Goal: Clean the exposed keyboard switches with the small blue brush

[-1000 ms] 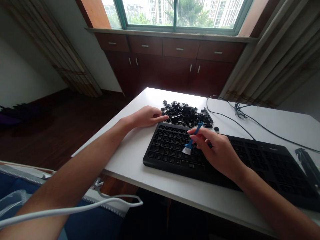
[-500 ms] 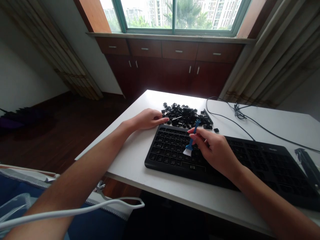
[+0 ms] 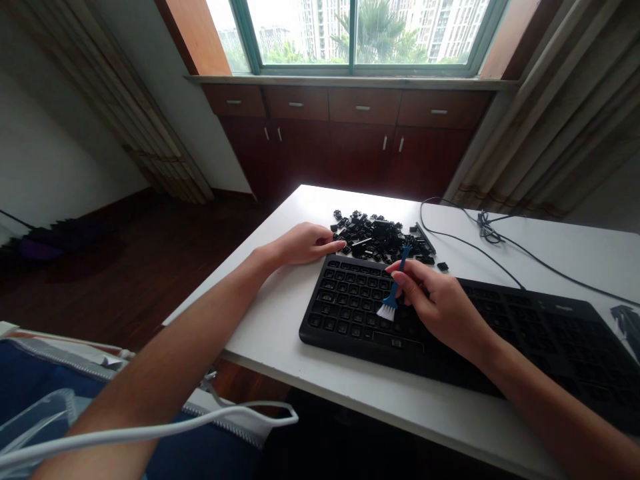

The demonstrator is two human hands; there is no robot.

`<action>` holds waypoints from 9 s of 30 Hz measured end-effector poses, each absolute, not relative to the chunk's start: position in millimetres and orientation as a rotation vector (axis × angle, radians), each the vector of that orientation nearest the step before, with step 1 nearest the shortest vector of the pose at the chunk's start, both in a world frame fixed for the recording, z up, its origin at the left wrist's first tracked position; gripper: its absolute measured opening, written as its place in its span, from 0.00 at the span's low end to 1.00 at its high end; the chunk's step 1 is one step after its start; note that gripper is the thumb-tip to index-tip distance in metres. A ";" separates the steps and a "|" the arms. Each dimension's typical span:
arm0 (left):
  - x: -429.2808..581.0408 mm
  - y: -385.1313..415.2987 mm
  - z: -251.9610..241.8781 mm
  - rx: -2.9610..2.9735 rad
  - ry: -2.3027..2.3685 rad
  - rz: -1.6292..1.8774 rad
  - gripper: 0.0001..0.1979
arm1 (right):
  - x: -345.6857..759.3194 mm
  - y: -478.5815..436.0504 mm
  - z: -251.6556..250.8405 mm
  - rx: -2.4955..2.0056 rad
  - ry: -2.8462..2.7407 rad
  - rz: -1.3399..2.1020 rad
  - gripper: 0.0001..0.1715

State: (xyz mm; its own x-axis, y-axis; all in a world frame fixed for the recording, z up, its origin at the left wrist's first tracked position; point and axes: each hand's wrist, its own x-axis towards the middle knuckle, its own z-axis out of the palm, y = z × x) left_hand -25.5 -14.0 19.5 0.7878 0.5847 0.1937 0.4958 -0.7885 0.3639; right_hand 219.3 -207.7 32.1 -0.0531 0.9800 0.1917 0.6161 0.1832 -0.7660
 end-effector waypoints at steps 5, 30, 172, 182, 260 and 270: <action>-25.8 -14.0 20.0 2.680 0.842 0.433 0.27 | 220.7 -207.4 34.4 -1.493 -1.706 0.750 0.15; -23.1 -11.6 17.7 2.665 0.821 0.461 0.26 | 221.4 -216.8 32.4 -1.282 -1.936 0.293 0.09; -19.6 -13.3 17.0 2.658 0.828 0.462 0.26 | 223.3 -219.8 32.4 -1.306 -1.737 0.545 0.14; -20.0 -13.9 16.7 2.666 0.852 0.444 0.26 | 222.6 -218.2 29.7 -1.341 -1.731 0.578 0.16; -20.0 -12.7 15.0 2.684 0.823 0.468 0.26 | 219.3 -218.9 30.6 -1.316 -1.981 0.096 0.12; -20.1 -13.1 15.2 2.678 0.828 0.470 0.26 | 221.9 -219.7 31.3 -1.207 -2.050 0.025 0.09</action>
